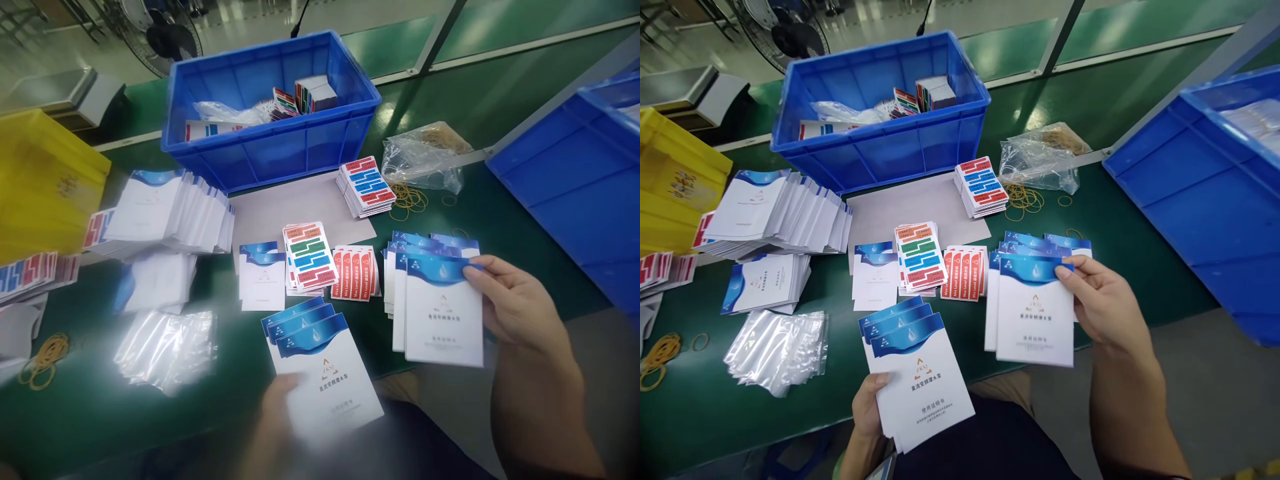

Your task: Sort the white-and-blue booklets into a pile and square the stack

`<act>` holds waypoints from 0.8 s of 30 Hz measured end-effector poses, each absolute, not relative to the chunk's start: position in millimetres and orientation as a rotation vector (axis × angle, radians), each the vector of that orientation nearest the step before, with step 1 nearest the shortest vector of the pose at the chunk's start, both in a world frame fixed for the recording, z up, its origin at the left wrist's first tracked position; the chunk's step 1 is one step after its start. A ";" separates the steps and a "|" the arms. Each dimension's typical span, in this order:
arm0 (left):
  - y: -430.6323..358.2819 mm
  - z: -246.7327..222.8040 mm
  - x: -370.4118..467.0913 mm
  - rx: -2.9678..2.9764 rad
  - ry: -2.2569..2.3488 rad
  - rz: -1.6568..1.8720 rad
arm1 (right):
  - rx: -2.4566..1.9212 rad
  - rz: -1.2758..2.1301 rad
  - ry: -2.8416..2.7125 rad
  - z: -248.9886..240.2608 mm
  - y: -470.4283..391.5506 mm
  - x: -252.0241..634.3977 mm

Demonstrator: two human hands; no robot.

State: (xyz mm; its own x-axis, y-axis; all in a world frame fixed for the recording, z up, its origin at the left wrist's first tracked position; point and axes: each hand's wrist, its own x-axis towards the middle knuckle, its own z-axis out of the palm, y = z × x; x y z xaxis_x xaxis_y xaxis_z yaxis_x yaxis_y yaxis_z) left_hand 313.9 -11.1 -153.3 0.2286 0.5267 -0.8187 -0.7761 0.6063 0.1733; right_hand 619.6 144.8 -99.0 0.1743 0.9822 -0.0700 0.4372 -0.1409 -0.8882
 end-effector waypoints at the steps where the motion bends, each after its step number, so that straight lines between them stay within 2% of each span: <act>1: -10.0 -150.7 313.8 -0.302 1.007 0.883 | -1.747 0.794 -1.366 -102.1 148.1 623.2; 3: -8.0 -145.4 314.0 -0.274 1.067 0.843 | -1.802 0.594 -1.401 -106.4 148.0 620.9; 5: -6.1 -140.0 315.4 -0.221 1.106 0.845 | -1.760 0.629 -1.513 -107.0 140.2 606.9; 9: -0.1 -127.4 323.5 -0.124 1.172 0.860 | -1.441 1.321 -1.776 -99.8 117.0 560.7; 12: 4.5 -118.4 330.9 -0.111 1.189 0.884 | -1.326 1.537 -1.844 -94.8 105.8 533.8; 18: 4.8 -115.9 335.4 -0.157 1.209 0.964 | -1.320 1.592 -1.631 -86.9 103.7 547.4; 24: 0.8 -111.5 330.9 -0.416 1.044 0.862 | -1.525 1.374 -1.142 -79.5 127.2 613.1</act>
State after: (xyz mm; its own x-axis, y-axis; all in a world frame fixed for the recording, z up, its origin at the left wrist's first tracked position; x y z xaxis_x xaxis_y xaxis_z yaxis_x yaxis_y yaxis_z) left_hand 330.9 0.8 -111.5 0.2267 0.4179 -0.8797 -0.7848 0.6134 0.0892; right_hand 613.1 127.2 -79.5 0.0153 0.9538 -0.3000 0.1205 -0.2996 -0.9464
